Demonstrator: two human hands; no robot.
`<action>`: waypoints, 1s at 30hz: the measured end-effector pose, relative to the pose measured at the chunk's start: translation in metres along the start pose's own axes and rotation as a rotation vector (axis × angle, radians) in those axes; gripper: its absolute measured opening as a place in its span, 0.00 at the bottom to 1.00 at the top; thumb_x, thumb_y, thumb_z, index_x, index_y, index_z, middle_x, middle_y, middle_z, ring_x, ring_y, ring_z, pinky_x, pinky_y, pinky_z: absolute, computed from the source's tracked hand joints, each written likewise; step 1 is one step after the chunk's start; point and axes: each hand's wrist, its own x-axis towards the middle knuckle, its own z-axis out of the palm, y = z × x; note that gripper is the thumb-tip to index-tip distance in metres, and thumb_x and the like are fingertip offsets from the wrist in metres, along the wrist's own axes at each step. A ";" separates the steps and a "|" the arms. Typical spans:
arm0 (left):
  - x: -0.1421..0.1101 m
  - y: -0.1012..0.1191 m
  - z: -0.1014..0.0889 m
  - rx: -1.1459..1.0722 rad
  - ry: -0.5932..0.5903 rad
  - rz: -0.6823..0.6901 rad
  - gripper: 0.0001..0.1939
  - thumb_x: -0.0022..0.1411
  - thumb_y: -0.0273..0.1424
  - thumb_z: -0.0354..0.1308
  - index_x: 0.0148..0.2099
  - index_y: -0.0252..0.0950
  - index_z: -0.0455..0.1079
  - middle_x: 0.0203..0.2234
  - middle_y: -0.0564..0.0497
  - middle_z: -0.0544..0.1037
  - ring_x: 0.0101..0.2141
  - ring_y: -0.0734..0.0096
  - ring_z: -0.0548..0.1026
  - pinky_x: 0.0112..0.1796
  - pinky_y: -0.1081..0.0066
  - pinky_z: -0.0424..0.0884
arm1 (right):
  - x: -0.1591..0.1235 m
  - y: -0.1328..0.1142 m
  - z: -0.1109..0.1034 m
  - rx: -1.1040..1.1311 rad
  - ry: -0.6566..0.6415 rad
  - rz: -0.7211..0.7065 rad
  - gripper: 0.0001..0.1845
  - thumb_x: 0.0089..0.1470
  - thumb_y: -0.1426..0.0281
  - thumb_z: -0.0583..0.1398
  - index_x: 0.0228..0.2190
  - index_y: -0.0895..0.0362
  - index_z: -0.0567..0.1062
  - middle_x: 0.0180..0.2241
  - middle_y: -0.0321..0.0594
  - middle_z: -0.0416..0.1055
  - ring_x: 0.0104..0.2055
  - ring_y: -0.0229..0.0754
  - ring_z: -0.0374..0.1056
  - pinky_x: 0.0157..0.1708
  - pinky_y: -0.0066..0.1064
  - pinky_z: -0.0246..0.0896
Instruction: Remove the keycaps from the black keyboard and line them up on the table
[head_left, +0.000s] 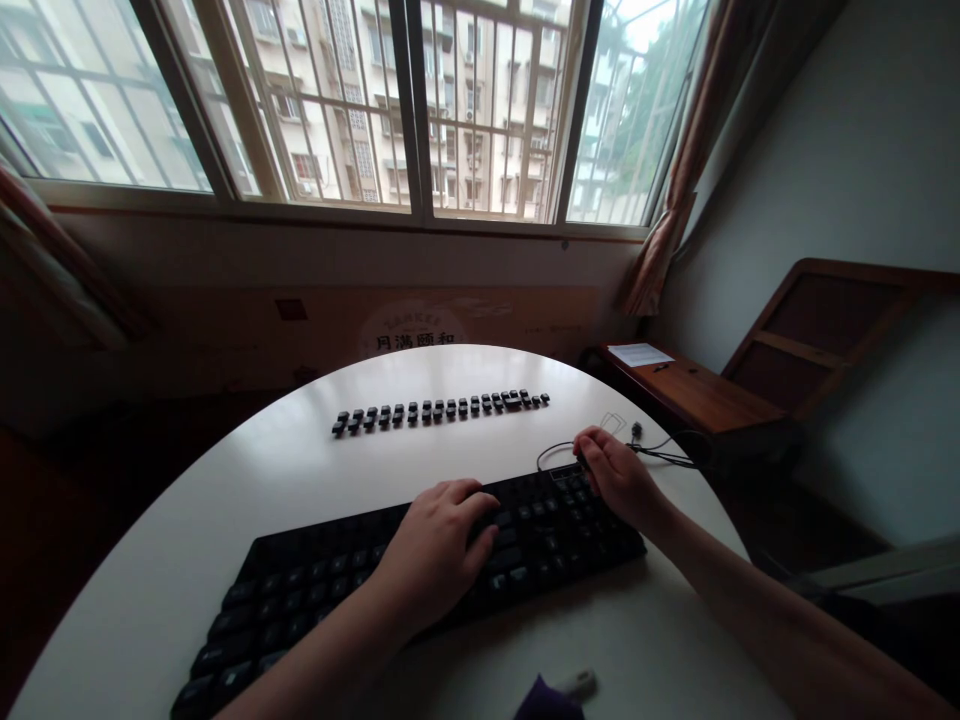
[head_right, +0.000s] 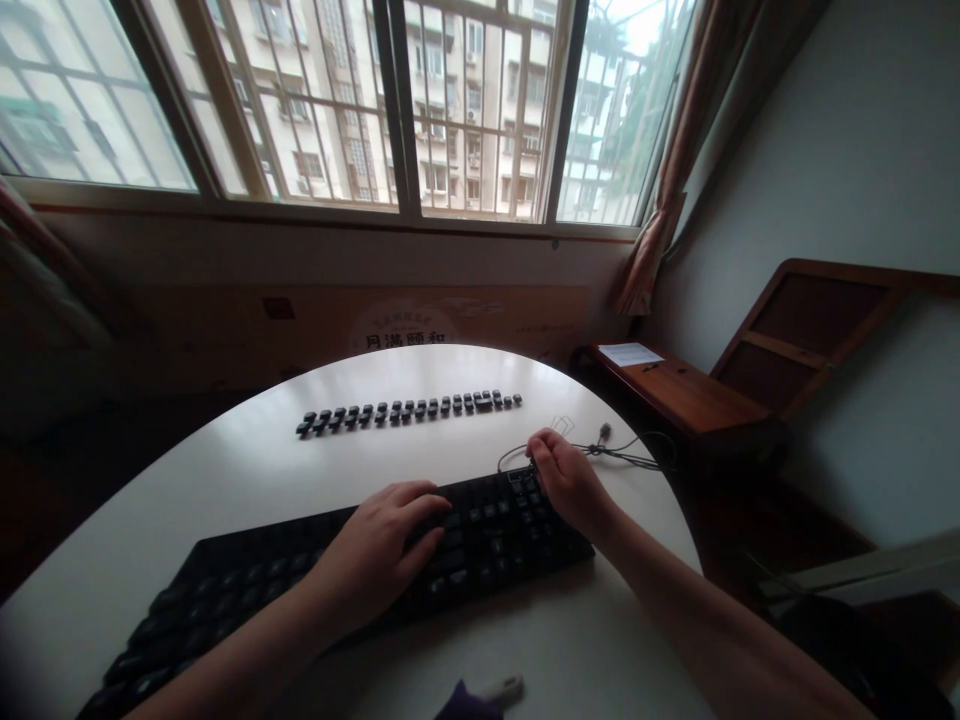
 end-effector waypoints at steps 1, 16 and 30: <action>0.000 0.000 0.000 0.000 -0.002 -0.001 0.12 0.62 0.32 0.55 0.48 0.43 0.73 0.49 0.48 0.74 0.48 0.57 0.72 0.52 0.56 0.67 | -0.002 -0.002 0.001 -0.022 0.009 -0.017 0.15 0.63 0.57 0.50 0.31 0.54 0.65 0.14 0.26 0.55 0.14 0.35 0.54 0.13 0.24 0.47; -0.001 -0.001 0.001 -0.003 -0.013 0.013 0.13 0.63 0.33 0.55 0.49 0.42 0.73 0.49 0.47 0.74 0.49 0.56 0.71 0.52 0.55 0.66 | -0.011 -0.011 0.006 -0.417 0.075 -0.174 0.11 0.64 0.63 0.48 0.33 0.53 0.65 0.16 0.29 0.62 0.16 0.38 0.62 0.20 0.27 0.56; -0.001 0.001 0.000 0.007 0.000 0.017 0.13 0.63 0.33 0.54 0.49 0.42 0.73 0.49 0.47 0.75 0.48 0.57 0.72 0.52 0.55 0.67 | -0.016 -0.009 0.011 -0.547 0.045 -0.366 0.07 0.64 0.68 0.48 0.34 0.53 0.63 0.21 0.32 0.64 0.21 0.40 0.63 0.25 0.30 0.55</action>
